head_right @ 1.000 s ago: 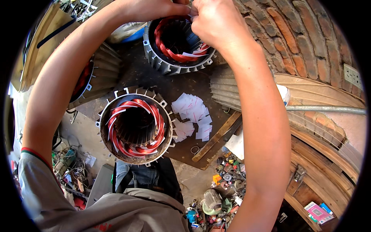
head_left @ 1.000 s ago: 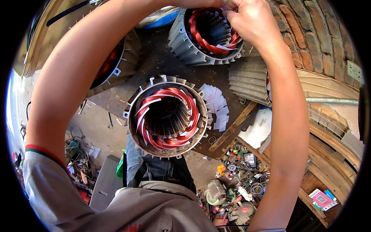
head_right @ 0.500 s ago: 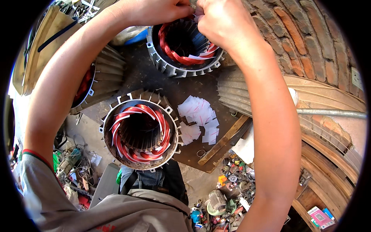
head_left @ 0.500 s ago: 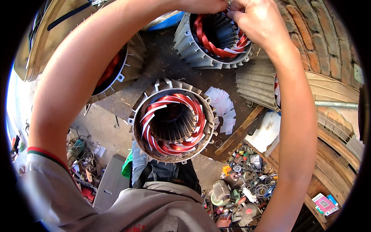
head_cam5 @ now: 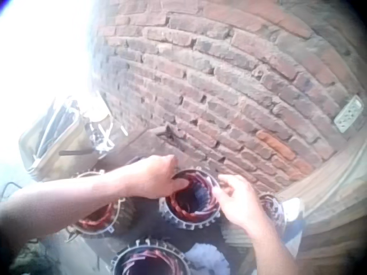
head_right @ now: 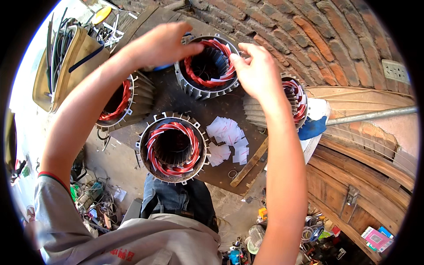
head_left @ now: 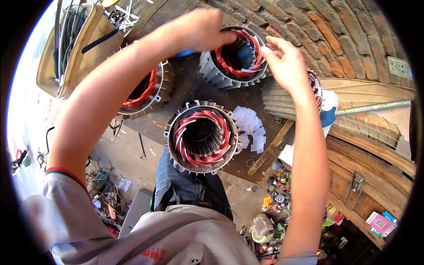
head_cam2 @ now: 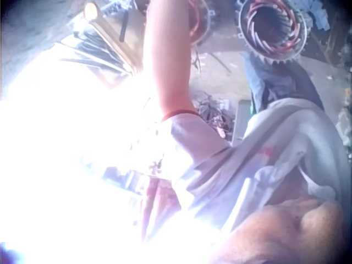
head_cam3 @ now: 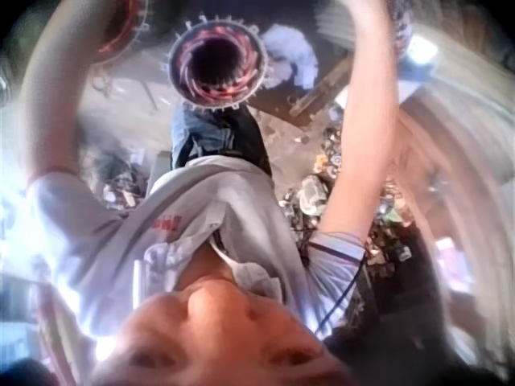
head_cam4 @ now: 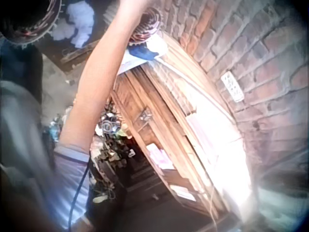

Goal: The person winds red and white insulated wire into the slots of several cylindrical motor stators placed on a wooden workbench. They repeatedly insert and adjust the wire by hand, working on multiple stators in sequence.

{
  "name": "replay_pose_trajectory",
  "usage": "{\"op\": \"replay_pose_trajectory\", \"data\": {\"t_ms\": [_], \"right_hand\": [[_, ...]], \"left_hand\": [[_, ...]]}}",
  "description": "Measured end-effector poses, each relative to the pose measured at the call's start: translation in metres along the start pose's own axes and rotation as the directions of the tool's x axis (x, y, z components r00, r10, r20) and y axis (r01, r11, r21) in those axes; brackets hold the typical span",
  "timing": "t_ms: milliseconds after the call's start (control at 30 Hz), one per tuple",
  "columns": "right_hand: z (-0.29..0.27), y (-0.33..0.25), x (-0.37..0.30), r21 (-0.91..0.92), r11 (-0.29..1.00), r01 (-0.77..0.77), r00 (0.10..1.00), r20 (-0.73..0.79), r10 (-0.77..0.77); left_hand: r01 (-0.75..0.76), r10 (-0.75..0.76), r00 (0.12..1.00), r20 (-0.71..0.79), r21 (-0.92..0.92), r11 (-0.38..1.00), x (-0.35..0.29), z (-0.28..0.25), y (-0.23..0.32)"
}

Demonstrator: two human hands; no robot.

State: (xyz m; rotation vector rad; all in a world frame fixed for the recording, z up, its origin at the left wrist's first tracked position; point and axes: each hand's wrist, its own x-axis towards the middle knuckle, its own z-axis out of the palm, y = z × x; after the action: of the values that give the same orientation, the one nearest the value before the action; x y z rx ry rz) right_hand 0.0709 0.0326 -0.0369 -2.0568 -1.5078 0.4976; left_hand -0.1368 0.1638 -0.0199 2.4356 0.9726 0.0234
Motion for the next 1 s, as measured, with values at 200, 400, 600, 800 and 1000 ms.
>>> {"op": "replay_pose_trajectory", "data": {"t_ms": [200,400,600,800,1000], "right_hand": [[0.018,-0.008,0.0,0.113,0.974,-0.198,0.977,0.106,0.187],[0.015,-0.013,-0.023,0.086,0.969,-0.231,0.973,0.04,0.229],[0.025,-0.042,-0.078,0.09,0.931,-0.353,0.93,-0.074,0.36],[0.033,-0.06,-0.07,-0.08,0.995,-0.067,0.896,-0.442,0.025],[0.05,-0.061,-0.051,-0.303,0.932,-0.198,0.916,-0.395,0.067]], "left_hand": [[0.296,-0.311,0.949,0.061,-0.515,0.804,-0.016,0.051,0.016],[0.141,-0.204,0.977,-0.066,-0.514,0.846,-0.004,0.055,0.014],[-0.231,0.308,0.943,0.129,-0.417,0.879,0.028,0.033,-0.014],[-0.51,0.594,0.799,0.093,-0.418,0.752,0.055,0.008,-0.003],[-0.702,0.693,0.646,0.321,-0.108,0.704,0.079,-0.007,0.018]]}}
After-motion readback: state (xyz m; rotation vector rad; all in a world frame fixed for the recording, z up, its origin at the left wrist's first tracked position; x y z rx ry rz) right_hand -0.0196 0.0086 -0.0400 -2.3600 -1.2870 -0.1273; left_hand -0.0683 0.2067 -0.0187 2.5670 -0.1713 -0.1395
